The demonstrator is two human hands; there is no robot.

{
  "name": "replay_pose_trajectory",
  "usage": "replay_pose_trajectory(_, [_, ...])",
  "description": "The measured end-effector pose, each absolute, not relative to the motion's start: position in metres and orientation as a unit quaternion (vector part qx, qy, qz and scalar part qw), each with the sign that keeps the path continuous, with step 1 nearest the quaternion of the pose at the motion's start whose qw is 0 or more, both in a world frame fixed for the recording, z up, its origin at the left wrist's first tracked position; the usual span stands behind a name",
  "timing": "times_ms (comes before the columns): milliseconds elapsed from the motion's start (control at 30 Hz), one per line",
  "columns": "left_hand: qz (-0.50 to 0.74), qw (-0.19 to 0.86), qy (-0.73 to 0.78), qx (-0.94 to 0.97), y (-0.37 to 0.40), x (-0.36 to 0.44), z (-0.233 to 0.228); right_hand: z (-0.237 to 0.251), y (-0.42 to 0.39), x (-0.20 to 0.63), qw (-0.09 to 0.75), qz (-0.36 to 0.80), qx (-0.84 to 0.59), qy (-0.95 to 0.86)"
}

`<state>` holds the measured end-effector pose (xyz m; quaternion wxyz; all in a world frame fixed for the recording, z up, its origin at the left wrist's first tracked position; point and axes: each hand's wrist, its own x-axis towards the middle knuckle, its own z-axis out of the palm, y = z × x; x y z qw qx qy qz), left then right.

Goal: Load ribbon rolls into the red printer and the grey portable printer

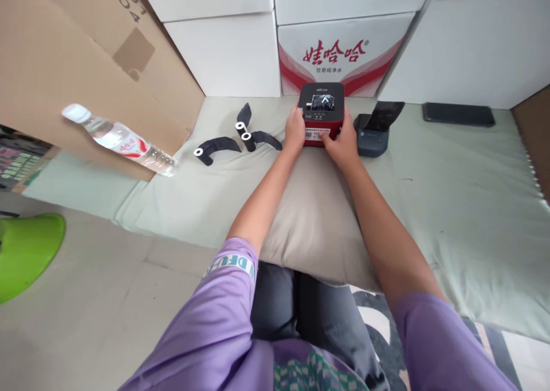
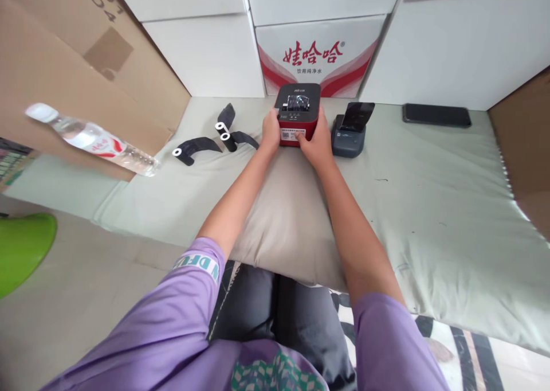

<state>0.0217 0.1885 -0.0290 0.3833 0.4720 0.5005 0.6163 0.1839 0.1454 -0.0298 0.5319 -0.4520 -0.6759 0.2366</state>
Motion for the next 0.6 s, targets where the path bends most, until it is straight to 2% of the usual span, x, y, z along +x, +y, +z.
replay_pose_trajectory(100, [0.629, 0.292, 0.566, 0.446, 0.161, 0.031, -0.033, -0.006, 0.118, 0.191, 0.558, 0.169, -0.483, -0.654])
replay_pose_trajectory(200, [0.631, 0.224, 0.545, 0.505, 0.102, 0.035, -0.037, 0.01, 0.086, 0.216, 0.576, 0.053, -0.507, -0.639])
replay_pose_trajectory(300, [0.594, 0.182, 0.54, 0.568, 0.046, 0.033, -0.037, 0.006, 0.069, 0.242, 0.567, 0.08, -0.547, -0.611])
replay_pose_trajectory(467, [0.476, 0.274, 0.548, 0.631, 0.014, 0.037, -0.029, -0.015, 0.085, 0.248, 0.489, 0.081, -0.684, -0.535])
replay_pose_trajectory(600, [0.447, 0.303, 0.529, 0.654, 0.017, 0.038, -0.023, -0.014, 0.092, 0.236, 0.457, 0.109, -0.71, -0.525])
